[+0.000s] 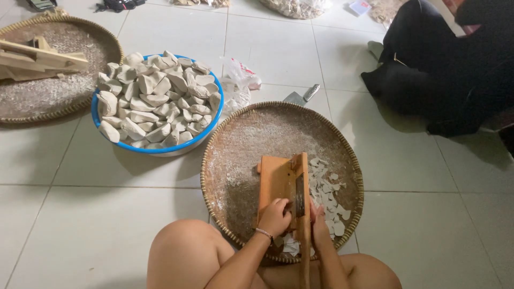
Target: The person sits on the floor and uses a wooden slicing tool to cut white cassava chunks into thin slices. They pick up chunks from a blue basin, press them against the blade, and collect the resulting slices in a woven tray.
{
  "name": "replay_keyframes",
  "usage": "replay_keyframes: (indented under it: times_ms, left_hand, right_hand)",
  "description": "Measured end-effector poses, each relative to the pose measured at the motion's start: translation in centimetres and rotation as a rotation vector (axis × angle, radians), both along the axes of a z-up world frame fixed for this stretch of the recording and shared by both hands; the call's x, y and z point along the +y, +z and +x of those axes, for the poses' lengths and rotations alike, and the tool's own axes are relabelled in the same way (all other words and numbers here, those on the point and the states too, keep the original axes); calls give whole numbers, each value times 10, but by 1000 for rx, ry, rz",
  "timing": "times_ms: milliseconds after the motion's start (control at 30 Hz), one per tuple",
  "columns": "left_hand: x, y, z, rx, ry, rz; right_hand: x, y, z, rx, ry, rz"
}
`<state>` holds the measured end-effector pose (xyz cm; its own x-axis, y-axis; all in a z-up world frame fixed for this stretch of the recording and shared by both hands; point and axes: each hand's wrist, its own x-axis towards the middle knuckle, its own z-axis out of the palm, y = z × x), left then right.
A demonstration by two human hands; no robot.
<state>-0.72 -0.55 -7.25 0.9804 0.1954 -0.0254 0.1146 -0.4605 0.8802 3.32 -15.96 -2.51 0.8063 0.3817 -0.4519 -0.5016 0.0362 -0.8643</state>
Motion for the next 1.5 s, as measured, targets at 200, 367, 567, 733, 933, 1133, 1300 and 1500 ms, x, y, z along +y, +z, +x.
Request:
replay_keyframes:
  times_ms: [200,367,567,733,933,1133,1300,1500]
  left_hand:
    - [2,13,-8,48,-43,13]
    - [2,10,-8,34,-59,1]
    - [0,-13,-8,-51,-35,6]
    - [2,6,-8,-58,-29,0]
    - [1,16,-7,-22,-51,-10]
    - [0,-2,-5,-105,-47,37]
    - [2,2,-5,-89,-57,51]
    - [-1,-1,-4,-65,-54,96]
  right_hand:
    - [-5,-13,-1,19,21,-62]
    - [-13,-24,0,-64,4,-131]
    - [-11,2,28,-489,23,-429]
    - [-32,-59,86,-949,765,-1224]
    - [-13,4,55,-778,1121,-1426]
    - [-29,-17,60,-882,1184,-1377]
    - [-36,-50,65,-1186,1093,-1368]
    - [-23,-35,56,-1064,1042,-1407]
